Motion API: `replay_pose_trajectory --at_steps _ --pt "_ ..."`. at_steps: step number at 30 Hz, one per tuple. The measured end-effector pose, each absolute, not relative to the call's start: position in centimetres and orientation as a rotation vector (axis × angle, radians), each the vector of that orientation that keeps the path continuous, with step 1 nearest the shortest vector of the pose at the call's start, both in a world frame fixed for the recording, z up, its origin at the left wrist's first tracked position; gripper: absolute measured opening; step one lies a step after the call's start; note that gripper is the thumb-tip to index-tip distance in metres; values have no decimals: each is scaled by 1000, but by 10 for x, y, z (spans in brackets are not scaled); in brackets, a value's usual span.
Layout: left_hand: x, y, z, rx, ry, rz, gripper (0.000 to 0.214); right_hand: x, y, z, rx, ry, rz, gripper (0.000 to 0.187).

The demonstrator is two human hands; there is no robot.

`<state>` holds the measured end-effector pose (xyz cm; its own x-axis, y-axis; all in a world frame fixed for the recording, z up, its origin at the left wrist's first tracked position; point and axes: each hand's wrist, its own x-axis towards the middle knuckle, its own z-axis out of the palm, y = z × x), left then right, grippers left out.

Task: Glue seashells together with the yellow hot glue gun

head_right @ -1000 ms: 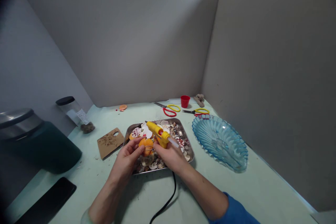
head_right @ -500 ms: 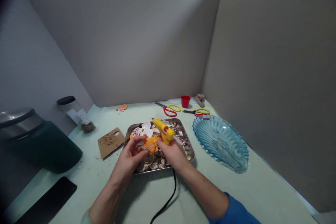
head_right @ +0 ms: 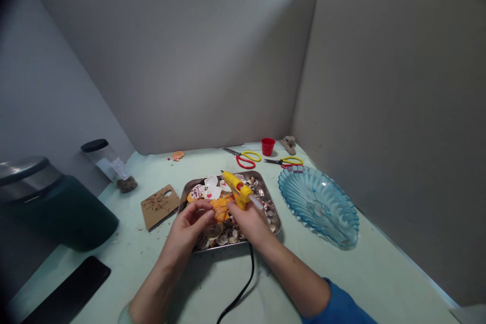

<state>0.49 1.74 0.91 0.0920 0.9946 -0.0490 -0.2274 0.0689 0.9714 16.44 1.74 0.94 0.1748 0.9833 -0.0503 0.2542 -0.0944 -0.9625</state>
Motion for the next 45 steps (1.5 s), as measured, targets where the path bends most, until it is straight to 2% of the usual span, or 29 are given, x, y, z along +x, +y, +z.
replay_pose_trajectory --at_steps 15,36,45 --pt "4 21 5 980 1066 1184 35 168 22 -9 -1512 -1343 990 22" --pt "3 21 1 936 1028 1184 54 164 20 4 -1418 -1157 1069 25" --pt "4 21 0 973 1042 1189 46 165 23 -8 -1324 -1148 1101 18"
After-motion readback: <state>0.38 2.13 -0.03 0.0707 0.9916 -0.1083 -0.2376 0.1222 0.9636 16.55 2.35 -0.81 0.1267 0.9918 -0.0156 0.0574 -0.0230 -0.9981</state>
